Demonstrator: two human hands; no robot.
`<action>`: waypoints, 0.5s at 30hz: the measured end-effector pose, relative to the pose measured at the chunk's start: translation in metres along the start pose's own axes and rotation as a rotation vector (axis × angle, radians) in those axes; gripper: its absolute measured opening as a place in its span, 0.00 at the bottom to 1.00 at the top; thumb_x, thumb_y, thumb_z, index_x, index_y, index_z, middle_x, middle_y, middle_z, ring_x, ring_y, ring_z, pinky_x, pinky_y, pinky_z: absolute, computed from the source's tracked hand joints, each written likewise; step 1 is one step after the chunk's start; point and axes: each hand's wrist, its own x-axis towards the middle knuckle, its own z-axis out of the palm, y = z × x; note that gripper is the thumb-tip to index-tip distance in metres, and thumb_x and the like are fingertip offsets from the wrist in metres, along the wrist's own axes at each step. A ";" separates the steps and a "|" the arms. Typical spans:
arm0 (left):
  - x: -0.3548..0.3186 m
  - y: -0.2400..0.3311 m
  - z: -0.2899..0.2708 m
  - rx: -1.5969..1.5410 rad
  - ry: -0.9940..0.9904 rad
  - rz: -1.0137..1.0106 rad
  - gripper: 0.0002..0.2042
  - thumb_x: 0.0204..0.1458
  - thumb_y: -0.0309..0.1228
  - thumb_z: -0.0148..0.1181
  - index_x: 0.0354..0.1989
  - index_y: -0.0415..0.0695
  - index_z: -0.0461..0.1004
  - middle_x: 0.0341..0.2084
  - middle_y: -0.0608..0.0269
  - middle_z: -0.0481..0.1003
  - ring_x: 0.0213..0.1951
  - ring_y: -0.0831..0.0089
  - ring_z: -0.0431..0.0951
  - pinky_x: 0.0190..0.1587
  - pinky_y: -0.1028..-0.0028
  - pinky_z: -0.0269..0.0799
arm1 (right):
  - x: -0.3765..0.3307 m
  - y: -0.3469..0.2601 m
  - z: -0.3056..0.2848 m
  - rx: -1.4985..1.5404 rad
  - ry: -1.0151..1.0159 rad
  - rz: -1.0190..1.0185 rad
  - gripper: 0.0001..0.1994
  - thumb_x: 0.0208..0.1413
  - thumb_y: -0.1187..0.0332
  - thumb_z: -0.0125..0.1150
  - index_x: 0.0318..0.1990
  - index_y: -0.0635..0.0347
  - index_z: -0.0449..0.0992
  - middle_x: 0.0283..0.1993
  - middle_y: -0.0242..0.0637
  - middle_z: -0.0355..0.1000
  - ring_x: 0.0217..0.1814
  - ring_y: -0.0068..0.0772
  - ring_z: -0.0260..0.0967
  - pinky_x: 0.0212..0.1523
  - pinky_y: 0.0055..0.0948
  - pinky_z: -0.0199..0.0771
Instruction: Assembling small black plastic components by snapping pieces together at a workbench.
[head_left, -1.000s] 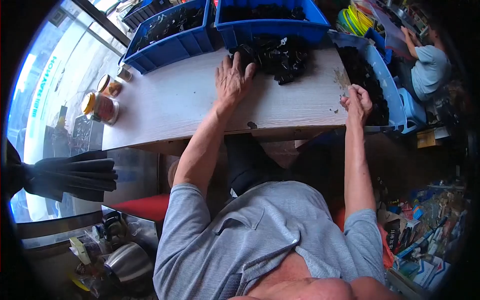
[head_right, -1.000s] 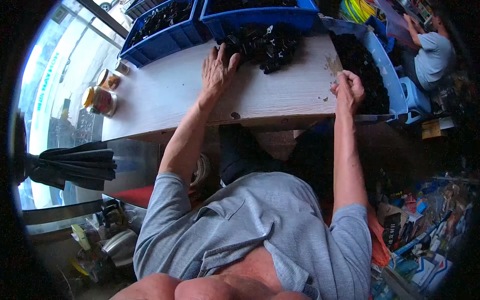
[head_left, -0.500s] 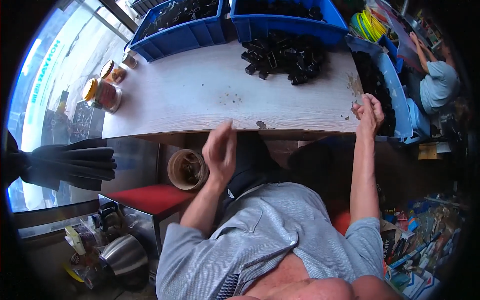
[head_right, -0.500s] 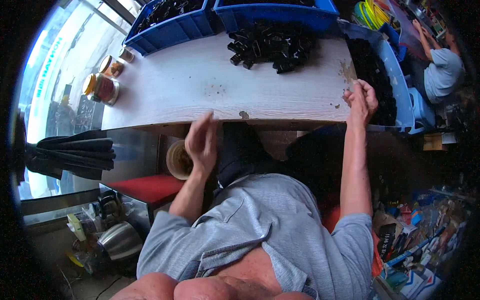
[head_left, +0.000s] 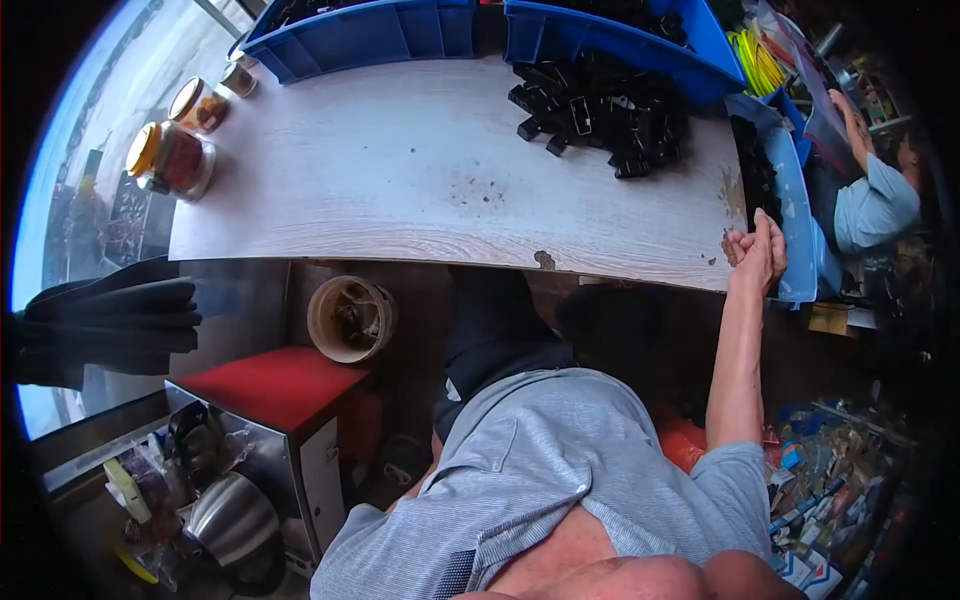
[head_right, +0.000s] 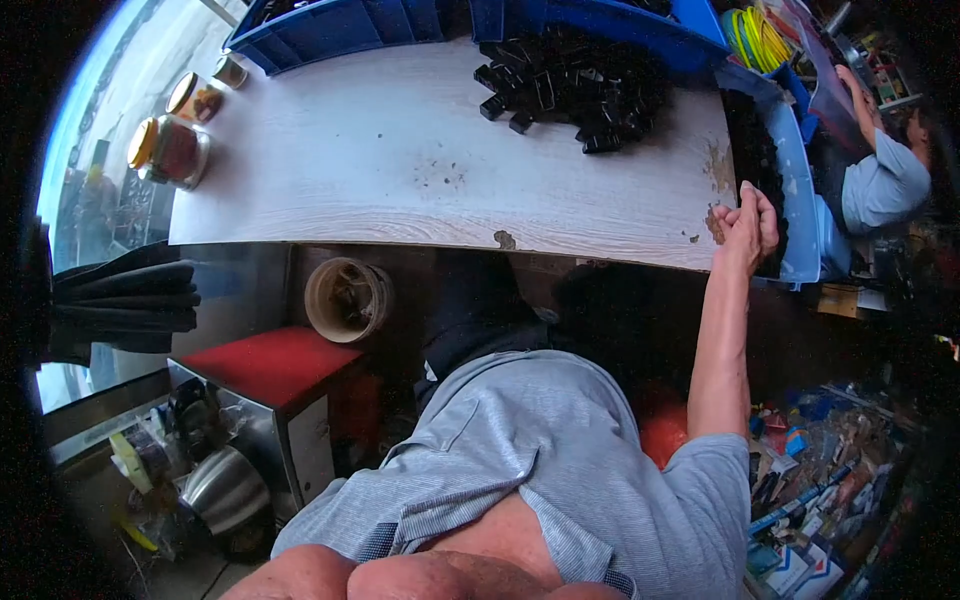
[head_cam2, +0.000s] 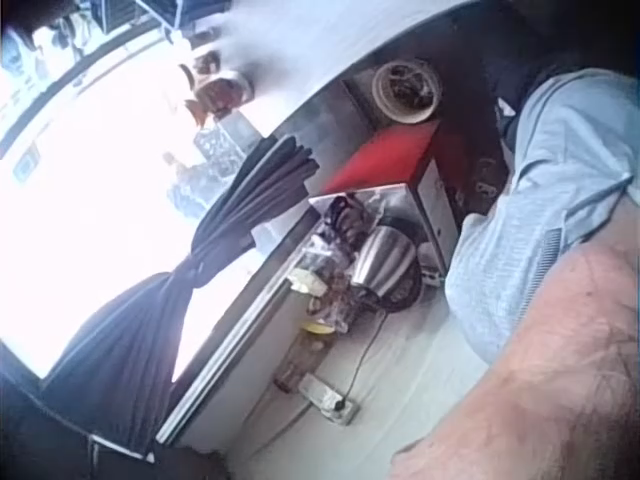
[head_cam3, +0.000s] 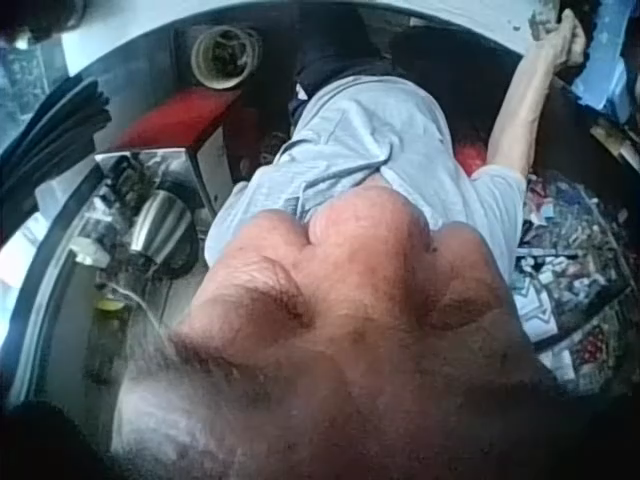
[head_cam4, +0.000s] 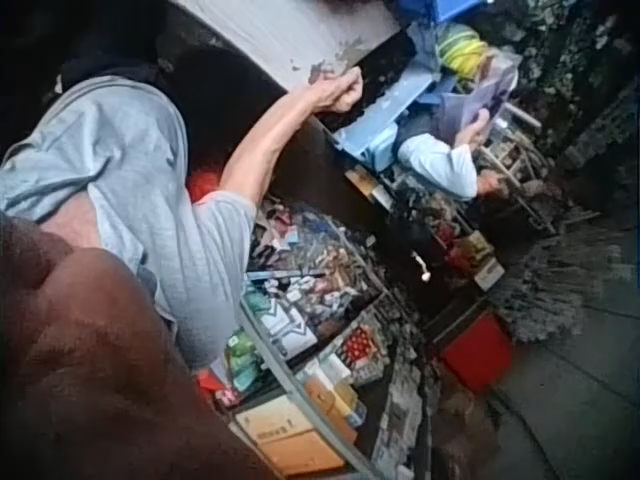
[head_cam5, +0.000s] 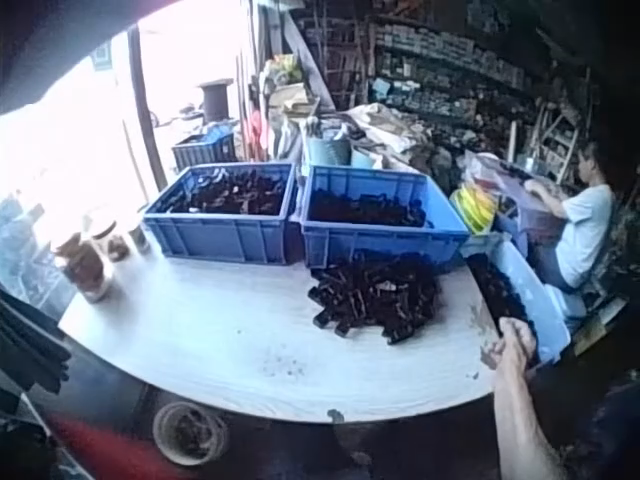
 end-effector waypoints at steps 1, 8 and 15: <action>-0.004 -0.005 -0.014 0.007 -0.025 -0.017 0.20 0.63 0.43 0.51 0.47 0.38 0.78 0.46 0.42 0.79 0.47 0.53 0.81 0.49 0.59 0.74 | 0.005 0.002 -0.004 -0.013 0.014 -0.004 0.09 0.57 0.63 0.68 0.41 0.56 0.80 0.17 0.28 0.62 0.21 0.26 0.68 0.33 0.29 0.80; -0.014 -0.006 0.025 0.012 -0.009 -0.160 0.20 0.63 0.43 0.52 0.47 0.38 0.79 0.45 0.42 0.79 0.46 0.53 0.81 0.48 0.60 0.74 | 0.013 0.014 0.005 -0.176 0.134 -0.025 0.13 0.55 0.59 0.70 0.45 0.51 0.80 0.16 0.29 0.65 0.15 0.25 0.66 0.19 0.24 0.71; 0.040 0.024 0.097 0.054 0.026 -0.237 0.19 0.63 0.43 0.52 0.46 0.38 0.79 0.44 0.42 0.79 0.45 0.53 0.81 0.47 0.60 0.74 | 0.023 0.028 -0.001 -0.168 0.117 -0.158 0.14 0.56 0.59 0.70 0.44 0.54 0.76 0.15 0.30 0.63 0.12 0.24 0.60 0.12 0.24 0.58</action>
